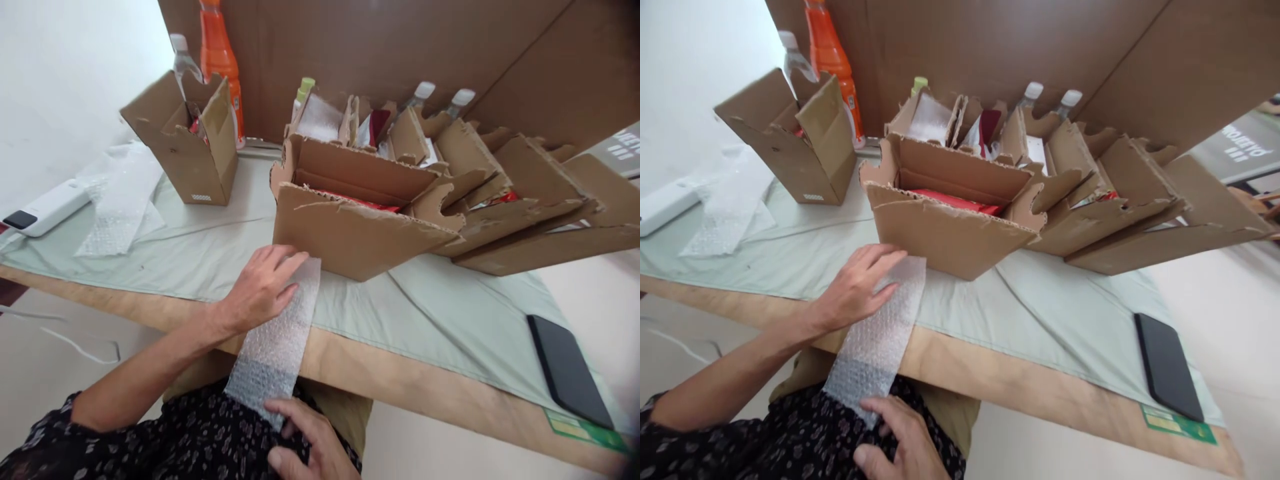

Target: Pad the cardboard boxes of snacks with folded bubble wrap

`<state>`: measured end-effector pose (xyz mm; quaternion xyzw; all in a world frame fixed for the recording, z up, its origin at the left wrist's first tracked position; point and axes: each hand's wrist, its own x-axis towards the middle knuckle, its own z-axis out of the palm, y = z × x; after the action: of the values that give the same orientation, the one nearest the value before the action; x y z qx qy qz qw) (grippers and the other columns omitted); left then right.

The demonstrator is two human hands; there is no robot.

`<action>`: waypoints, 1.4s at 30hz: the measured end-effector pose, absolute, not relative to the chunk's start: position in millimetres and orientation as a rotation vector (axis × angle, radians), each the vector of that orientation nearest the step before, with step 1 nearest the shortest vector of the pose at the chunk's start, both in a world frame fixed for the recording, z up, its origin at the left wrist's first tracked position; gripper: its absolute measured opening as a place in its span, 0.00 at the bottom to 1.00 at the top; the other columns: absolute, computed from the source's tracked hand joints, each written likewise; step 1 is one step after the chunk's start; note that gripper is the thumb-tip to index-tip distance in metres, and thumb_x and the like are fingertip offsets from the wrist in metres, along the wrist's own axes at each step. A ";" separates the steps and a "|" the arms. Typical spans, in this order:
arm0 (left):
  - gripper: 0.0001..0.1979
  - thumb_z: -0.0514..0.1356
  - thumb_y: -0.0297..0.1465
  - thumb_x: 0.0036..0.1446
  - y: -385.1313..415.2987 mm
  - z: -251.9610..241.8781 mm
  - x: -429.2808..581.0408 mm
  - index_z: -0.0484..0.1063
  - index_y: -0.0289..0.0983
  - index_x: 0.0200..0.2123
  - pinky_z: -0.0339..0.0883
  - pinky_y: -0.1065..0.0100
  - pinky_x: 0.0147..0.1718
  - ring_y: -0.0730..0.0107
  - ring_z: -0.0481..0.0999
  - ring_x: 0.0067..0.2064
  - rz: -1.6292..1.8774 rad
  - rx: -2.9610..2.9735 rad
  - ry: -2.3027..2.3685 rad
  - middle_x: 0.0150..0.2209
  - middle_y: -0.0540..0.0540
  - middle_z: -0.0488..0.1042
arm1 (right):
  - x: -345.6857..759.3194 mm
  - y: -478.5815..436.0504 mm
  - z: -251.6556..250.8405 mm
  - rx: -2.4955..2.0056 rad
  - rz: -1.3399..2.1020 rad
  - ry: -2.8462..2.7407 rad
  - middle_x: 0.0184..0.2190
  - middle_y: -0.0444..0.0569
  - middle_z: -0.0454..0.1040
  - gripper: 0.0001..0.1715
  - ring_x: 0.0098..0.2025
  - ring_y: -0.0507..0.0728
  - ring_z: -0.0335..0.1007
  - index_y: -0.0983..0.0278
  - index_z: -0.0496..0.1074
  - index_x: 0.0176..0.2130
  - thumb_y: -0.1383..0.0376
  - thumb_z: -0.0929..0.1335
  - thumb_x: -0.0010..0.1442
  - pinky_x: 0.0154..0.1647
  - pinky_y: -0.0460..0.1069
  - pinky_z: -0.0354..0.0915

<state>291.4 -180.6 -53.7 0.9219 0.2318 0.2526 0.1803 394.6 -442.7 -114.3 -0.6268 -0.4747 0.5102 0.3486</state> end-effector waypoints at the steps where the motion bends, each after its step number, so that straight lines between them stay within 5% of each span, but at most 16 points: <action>1: 0.23 0.58 0.25 0.63 -185.3 -53.5 280.6 0.69 0.35 0.61 0.65 0.47 0.60 0.49 0.72 0.60 0.738 2.543 0.593 0.58 0.35 0.75 | 392.4 -446.7 -116.7 -1.628 1.375 -1.173 0.53 0.51 0.80 0.28 0.52 0.63 0.78 0.47 0.75 0.61 0.49 0.73 0.62 0.55 0.55 0.74; 6: 0.20 0.56 0.40 0.71 -212.6 -67.6 213.3 0.71 0.42 0.61 0.69 0.51 0.56 0.52 0.75 0.57 0.370 1.948 0.310 0.53 0.40 0.79 | 388.3 -438.0 -116.1 -1.249 1.644 -0.826 0.42 0.52 0.79 0.40 0.44 0.62 0.76 0.54 0.76 0.59 0.37 0.73 0.56 0.49 0.56 0.69; 9: 0.36 0.44 0.57 0.70 -219.3 -83.3 193.6 0.63 0.41 0.69 0.63 0.45 0.61 0.47 0.74 0.60 0.351 1.597 0.310 0.53 0.37 0.80 | 388.8 -412.9 -102.3 -0.915 1.617 -0.593 0.46 0.52 0.81 0.37 0.42 0.59 0.75 0.55 0.75 0.59 0.41 0.73 0.57 0.48 0.54 0.67; 12: 0.47 0.43 0.65 0.64 -222.2 -90.9 194.2 0.55 0.40 0.73 0.62 0.44 0.62 0.46 0.74 0.60 0.403 1.461 0.372 0.52 0.35 0.80 | 388.1 -384.5 -93.3 -0.780 1.439 -0.457 0.56 0.55 0.79 0.34 0.54 0.62 0.75 0.54 0.73 0.62 0.46 0.73 0.61 0.47 0.52 0.69; 16: 0.33 0.58 0.45 0.69 -230.0 -89.0 210.1 0.55 0.42 0.72 0.72 0.58 0.47 0.60 0.79 0.44 0.456 1.724 0.711 0.42 0.44 0.80 | 385.1 -366.2 -97.3 -0.821 1.324 -0.439 0.63 0.55 0.74 0.32 0.62 0.63 0.72 0.50 0.65 0.68 0.53 0.69 0.67 0.47 0.53 0.73; 20: 0.25 0.58 0.27 0.67 -235.0 -92.3 226.3 0.64 0.38 0.66 0.70 0.61 0.43 0.64 0.75 0.37 0.715 2.208 0.893 0.34 0.49 0.74 | 386.0 -378.1 -97.9 -1.091 1.101 -0.697 0.58 0.50 0.77 0.39 0.51 0.57 0.79 0.43 0.49 0.74 0.60 0.66 0.71 0.44 0.52 0.76; 23: 0.25 0.58 0.25 0.66 -233.8 -97.2 232.4 0.63 0.35 0.66 0.70 0.61 0.41 0.63 0.73 0.36 0.746 2.379 0.861 0.33 0.49 0.73 | 395.2 -387.4 -92.3 -1.429 0.735 -1.184 0.50 0.48 0.80 0.35 0.45 0.56 0.79 0.48 0.59 0.70 0.70 0.66 0.70 0.47 0.54 0.76; 27: 0.23 0.58 0.24 0.67 -232.3 -98.4 233.7 0.64 0.34 0.64 0.70 0.59 0.39 0.63 0.72 0.34 0.728 2.493 0.867 0.31 0.49 0.71 | 408.7 -377.6 -92.3 -1.693 0.223 -1.768 0.57 0.55 0.77 0.24 0.58 0.67 0.71 0.61 0.71 0.60 0.70 0.68 0.66 0.54 0.63 0.71; 29: 0.23 0.58 0.26 0.68 -232.9 -95.7 231.1 0.64 0.35 0.64 0.72 0.57 0.41 0.60 0.74 0.38 0.725 2.516 0.873 0.36 0.45 0.74 | 410.8 -367.9 -94.8 -1.797 0.115 -1.848 0.56 0.56 0.77 0.19 0.55 0.67 0.71 0.63 0.73 0.57 0.69 0.67 0.67 0.51 0.62 0.70; 31: 0.23 0.60 0.30 0.68 -234.1 -91.3 225.7 0.65 0.36 0.64 0.72 0.49 0.49 0.52 0.75 0.51 0.739 2.535 0.852 0.51 0.35 0.74 | 409.8 -360.4 -95.4 -1.845 0.042 -1.852 0.50 0.54 0.79 0.15 0.49 0.65 0.72 0.63 0.75 0.53 0.70 0.66 0.68 0.46 0.59 0.69; 34: 0.23 0.63 0.33 0.66 -236.5 -84.6 215.7 0.67 0.36 0.62 0.63 0.39 0.61 0.38 0.60 0.69 0.708 2.593 0.665 0.70 0.27 0.57 | 406.6 -356.6 -91.7 -1.809 -0.003 -1.818 0.43 0.51 0.81 0.12 0.44 0.62 0.71 0.64 0.76 0.49 0.71 0.65 0.69 0.42 0.56 0.65; 36: 0.18 0.62 0.26 0.66 -237.6 -82.9 211.5 0.70 0.36 0.58 0.60 0.41 0.64 0.43 0.62 0.68 0.682 2.606 0.524 0.65 0.32 0.67 | 405.7 -357.4 -89.1 -1.751 0.016 -1.784 0.41 0.50 0.81 0.10 0.41 0.60 0.70 0.65 0.75 0.48 0.71 0.66 0.70 0.41 0.55 0.63; 38: 0.16 0.60 0.20 0.65 -237.8 -84.0 211.4 0.72 0.37 0.54 0.63 0.46 0.62 0.54 0.72 0.60 0.717 2.550 0.469 0.50 0.40 0.79 | 407.0 -358.7 -88.6 -1.705 0.078 -1.753 0.37 0.49 0.81 0.10 0.37 0.58 0.70 0.65 0.74 0.49 0.71 0.66 0.71 0.39 0.54 0.62; 42: 0.13 0.60 0.20 0.66 -235.3 -88.8 221.8 0.74 0.36 0.51 0.71 0.58 0.46 0.63 0.77 0.43 0.749 2.391 0.576 0.37 0.46 0.81 | 413.9 -361.0 -92.7 -1.718 0.164 -1.676 0.34 0.48 0.79 0.12 0.34 0.56 0.71 0.65 0.73 0.53 0.70 0.65 0.72 0.38 0.52 0.65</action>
<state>221.8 -235.3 -88.8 0.8925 0.2148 0.2794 0.2814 413.9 -361.0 -92.7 -0.6663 -0.6501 0.0637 0.3596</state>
